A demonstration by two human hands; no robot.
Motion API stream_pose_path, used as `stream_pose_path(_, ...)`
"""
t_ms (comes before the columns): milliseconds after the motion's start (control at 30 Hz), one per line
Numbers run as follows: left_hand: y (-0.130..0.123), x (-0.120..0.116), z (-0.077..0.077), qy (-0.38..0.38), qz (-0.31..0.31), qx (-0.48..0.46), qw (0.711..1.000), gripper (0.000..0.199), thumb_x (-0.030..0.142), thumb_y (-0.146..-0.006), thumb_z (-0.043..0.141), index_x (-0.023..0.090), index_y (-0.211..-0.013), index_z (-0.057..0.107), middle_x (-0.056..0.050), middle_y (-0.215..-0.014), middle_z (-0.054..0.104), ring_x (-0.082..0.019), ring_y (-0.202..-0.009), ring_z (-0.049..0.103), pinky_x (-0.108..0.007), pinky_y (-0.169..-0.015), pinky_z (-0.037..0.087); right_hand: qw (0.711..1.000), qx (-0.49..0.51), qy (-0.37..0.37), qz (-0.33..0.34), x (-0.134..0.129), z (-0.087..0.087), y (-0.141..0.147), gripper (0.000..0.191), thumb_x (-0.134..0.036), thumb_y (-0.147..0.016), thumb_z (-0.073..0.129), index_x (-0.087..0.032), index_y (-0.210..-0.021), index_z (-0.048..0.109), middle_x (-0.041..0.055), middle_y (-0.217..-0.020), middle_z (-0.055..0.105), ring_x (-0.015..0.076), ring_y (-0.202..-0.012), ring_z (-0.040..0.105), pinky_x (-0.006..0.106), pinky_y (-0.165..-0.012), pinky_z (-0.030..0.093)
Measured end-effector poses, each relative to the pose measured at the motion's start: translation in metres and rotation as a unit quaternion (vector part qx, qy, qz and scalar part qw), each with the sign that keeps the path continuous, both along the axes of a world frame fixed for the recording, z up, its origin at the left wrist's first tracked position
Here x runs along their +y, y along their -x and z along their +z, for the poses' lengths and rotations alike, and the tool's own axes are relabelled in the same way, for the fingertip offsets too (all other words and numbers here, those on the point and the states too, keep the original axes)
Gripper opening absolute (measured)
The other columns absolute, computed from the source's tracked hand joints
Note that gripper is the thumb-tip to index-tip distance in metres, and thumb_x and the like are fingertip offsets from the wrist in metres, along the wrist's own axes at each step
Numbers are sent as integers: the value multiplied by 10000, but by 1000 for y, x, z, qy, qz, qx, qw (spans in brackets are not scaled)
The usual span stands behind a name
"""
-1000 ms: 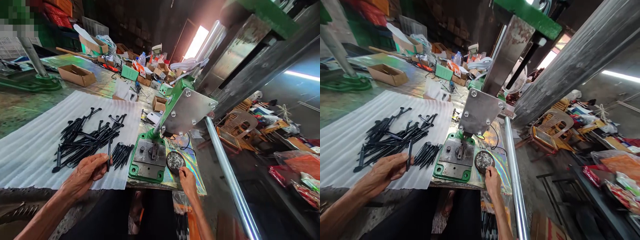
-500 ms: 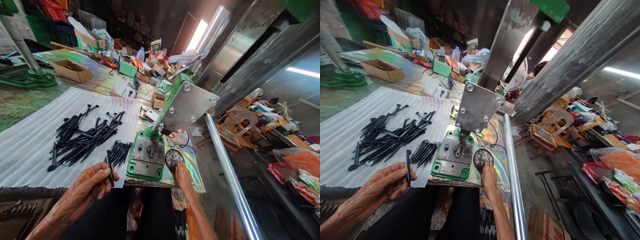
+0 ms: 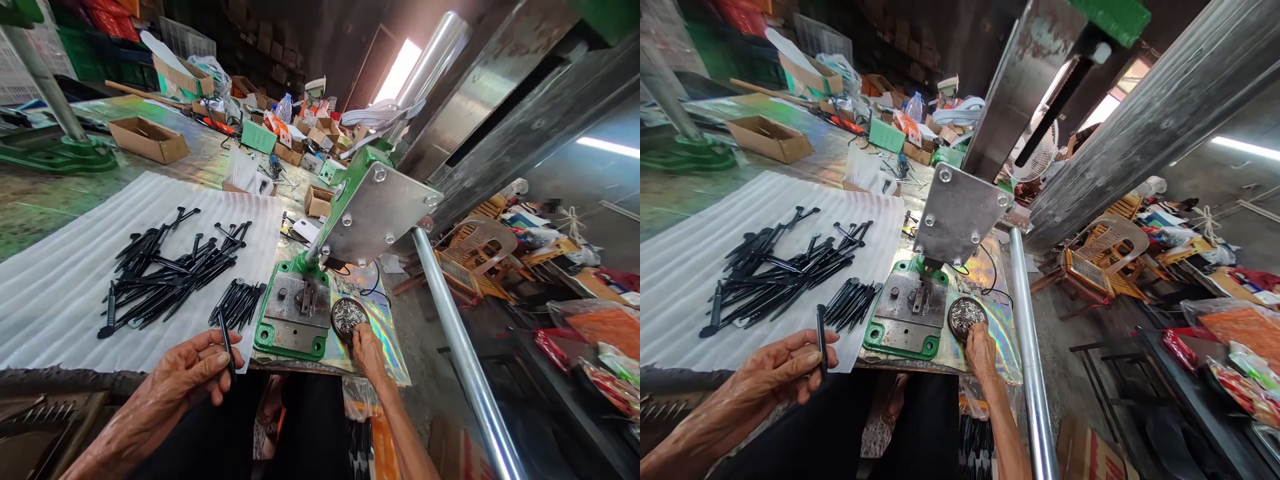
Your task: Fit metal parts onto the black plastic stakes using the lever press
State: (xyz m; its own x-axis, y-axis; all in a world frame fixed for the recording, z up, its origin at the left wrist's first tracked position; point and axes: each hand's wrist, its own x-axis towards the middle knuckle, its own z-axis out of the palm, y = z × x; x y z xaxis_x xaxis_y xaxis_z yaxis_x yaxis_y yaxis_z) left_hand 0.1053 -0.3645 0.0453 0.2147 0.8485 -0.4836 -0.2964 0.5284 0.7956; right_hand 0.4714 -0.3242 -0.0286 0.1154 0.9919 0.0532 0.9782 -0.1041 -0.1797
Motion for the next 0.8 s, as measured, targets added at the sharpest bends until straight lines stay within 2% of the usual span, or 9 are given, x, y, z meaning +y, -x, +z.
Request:
stream_pose_path(133,-4,1,2,-9,-12,-3,1000,394,419,-665,767,229,-992,653,-7,-833,664,-106,-580,555,-203,-492,480,996,88,-33,-4,-1,-5,-7,156,-171,-912,446,-154,-812,565,-2,-706,560,154,-653,544,292,-659,425)
stream_pose_path(267,-11,0,5,-35,-35,-1,999,367,402,-669,766,206,-961,663,-33,-823,661,-123,-596,579,-211,-504,503,983,173,-58,-14,2,-10,-11,239,-338,-911,481,-175,-751,550,-32,-615,519,142,-562,505,276,-590,408)
stream_pose_path(367,-19,-1,7,-54,-22,2,998,331,439,-661,757,224,-902,688,-55,-799,658,-132,-565,573,-221,-475,501,970,227,-76,-28,3,-13,-11,311,-438,-896,507,-176,-735,552,-32,-616,522,141,-571,510,282,-597,415)
stream_pose_path(500,-28,-1,13,-75,-12,12,997,277,462,-634,761,250,-800,698,-62,-770,649,-139,-542,562,-231,-459,497,953,284,-88,-52,5,-12,-10,327,-465,-862,536,-174,-712,552,-34,-605,513,134,-556,494,276,-581,406)
stream_pose_path(667,-40,-1,19,-92,-11,7,996,240,441,-660,749,228,-746,680,-56,-743,660,-129,-538,561,-216,-470,495,935,332,-100,-79,4,4,1,271,-457,-770,505,-198,-698,545,-3,-603,531,176,-582,485,311,-592,393)
stream_pose_path(800,-50,1,21,-72,0,-43,996,287,399,-668,764,180,-801,636,-46,-784,671,-128,-569,587,-215,-484,506,918,387,-75,-44,-10,29,32,270,-462,-786,474,-209,-718,538,-6,-588,496,182,-570,466,293,-541,375)
